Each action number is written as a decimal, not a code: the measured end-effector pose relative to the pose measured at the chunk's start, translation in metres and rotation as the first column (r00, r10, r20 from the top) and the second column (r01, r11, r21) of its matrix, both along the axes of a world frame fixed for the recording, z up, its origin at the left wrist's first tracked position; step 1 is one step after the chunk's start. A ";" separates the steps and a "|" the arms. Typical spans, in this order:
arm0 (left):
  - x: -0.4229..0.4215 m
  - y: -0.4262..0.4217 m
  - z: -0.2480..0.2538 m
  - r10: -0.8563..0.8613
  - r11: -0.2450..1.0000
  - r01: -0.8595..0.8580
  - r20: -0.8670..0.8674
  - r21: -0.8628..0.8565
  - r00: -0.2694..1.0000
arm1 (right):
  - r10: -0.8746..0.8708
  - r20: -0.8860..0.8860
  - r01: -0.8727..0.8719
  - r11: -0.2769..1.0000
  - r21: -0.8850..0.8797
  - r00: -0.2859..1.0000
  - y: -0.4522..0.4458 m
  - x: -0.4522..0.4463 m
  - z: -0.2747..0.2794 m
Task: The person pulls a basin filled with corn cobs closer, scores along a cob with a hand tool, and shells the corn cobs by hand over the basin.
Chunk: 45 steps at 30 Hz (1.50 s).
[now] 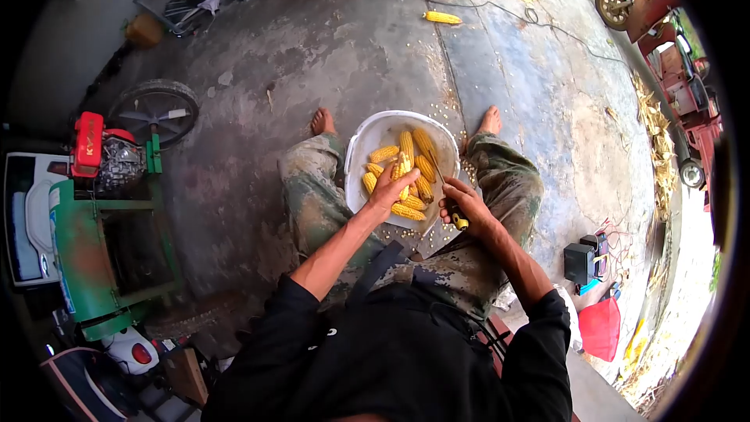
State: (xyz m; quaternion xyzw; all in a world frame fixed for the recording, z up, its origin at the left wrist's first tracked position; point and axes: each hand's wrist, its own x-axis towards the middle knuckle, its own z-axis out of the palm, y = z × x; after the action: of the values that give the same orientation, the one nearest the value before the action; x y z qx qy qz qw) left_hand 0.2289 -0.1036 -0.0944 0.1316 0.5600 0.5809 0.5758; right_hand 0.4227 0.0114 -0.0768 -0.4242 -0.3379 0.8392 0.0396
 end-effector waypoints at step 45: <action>-0.020 0.015 -0.126 0.566 0.806 -0.512 0.639 -0.296 0.521 | 0.293 0.214 -0.363 0.778 0.513 0.932 -0.094 0.020 0.007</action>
State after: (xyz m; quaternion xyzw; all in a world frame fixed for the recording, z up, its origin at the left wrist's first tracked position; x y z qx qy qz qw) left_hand 0.2092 -0.0883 -0.2200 -0.2993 0.3308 0.7144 0.5391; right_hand 0.4428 -0.0824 -0.0695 -0.3804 -0.6325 0.6746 -0.0093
